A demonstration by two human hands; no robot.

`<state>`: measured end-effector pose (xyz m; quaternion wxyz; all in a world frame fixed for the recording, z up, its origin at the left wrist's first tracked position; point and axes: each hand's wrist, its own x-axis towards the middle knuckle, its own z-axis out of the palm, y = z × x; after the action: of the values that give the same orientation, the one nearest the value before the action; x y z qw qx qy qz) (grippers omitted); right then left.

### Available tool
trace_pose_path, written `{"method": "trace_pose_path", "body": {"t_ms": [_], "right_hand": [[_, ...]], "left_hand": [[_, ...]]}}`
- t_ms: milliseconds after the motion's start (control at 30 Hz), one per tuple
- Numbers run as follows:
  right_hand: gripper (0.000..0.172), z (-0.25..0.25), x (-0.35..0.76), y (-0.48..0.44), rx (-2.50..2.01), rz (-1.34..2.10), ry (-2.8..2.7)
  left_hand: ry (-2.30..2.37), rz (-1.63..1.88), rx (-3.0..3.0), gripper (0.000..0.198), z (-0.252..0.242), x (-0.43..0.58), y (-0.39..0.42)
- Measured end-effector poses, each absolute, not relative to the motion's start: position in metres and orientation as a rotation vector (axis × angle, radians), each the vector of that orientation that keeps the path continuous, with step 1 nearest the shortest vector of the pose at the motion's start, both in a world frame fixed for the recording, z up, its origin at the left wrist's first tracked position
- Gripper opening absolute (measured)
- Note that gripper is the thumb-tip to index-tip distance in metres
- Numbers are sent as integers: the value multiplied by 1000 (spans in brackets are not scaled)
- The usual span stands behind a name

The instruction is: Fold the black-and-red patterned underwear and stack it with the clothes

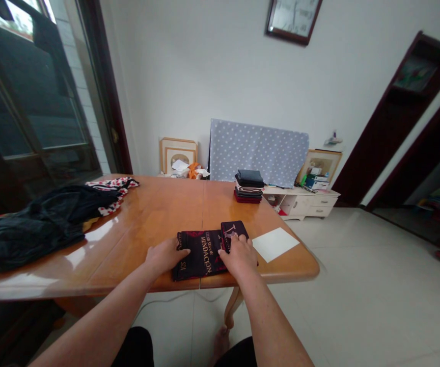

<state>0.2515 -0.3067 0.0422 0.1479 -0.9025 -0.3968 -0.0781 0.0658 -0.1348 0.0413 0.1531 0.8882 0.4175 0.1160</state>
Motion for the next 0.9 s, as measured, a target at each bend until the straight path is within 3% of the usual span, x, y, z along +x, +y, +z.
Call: {"method": "trace_pose_path", "body": {"t_ms": [367,533,900], "right_hand": [[57,49,263,-316,-2557,-73,-1158],[45,45,276,-319,-2475,16,-1100],[38,41,292,-325,-2169,210,-897]], "left_hand": [[924,703,2070,14,29,86,-134],[959,824,1964,26,36,102,-137],[764,672,2308,33,58,160,-164]]}}
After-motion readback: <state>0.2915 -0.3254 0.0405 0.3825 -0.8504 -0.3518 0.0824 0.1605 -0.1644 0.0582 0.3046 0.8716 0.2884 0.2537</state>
